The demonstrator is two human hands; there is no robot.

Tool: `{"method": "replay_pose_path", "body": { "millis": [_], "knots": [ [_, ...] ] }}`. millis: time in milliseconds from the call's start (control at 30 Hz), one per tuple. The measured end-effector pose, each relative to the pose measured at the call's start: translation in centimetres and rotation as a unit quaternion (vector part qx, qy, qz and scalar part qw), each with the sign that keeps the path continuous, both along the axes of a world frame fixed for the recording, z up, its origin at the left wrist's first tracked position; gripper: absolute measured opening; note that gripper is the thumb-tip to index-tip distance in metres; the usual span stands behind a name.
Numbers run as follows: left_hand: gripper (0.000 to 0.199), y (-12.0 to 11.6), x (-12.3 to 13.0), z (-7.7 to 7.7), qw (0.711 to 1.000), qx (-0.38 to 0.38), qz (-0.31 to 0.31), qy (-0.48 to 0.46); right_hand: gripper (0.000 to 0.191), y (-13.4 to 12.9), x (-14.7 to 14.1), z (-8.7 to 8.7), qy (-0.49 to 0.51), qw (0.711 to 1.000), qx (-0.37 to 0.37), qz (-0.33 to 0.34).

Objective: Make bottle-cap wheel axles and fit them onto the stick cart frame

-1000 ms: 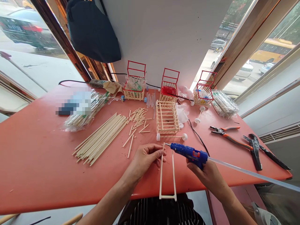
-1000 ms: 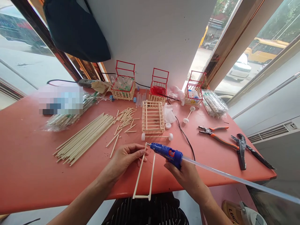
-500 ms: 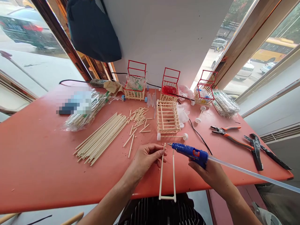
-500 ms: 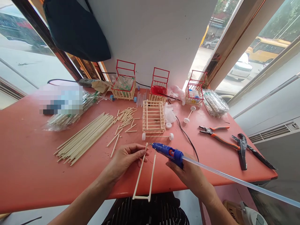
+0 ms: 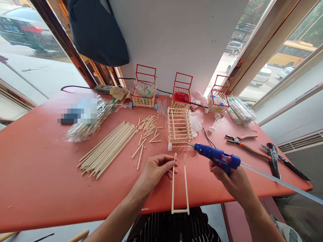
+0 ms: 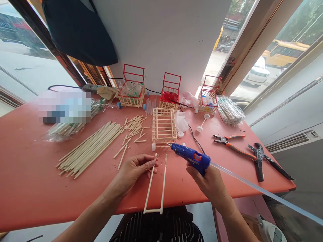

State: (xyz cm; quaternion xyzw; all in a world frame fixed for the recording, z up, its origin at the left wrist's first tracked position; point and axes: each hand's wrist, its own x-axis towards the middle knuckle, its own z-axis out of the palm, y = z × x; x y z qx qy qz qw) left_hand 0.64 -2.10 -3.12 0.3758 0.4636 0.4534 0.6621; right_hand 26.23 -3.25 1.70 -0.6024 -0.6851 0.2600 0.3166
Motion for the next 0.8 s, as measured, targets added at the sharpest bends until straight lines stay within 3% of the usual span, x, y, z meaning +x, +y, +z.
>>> {"method": "replay_pose_path", "body": {
  "millis": [200,433,800],
  "knots": [
    [0.039,-0.2,-0.1,0.2,1.000,-0.003,0.020,-0.006,0.038,-0.9,0.2,0.3,-0.042,0.998,-0.027,0.023],
    [0.040,-0.1,-0.1,-0.1,1.000,-0.006,0.022,0.000,0.042,-1.1,0.0,-1.0,-0.075,0.997,-0.016,0.026],
    [0.038,-0.1,-0.1,-0.1,1.000,-0.004,0.019,0.015,0.039,-1.1,-0.1,-1.2,-0.059,0.997,-0.016,0.040]
  ]
}}
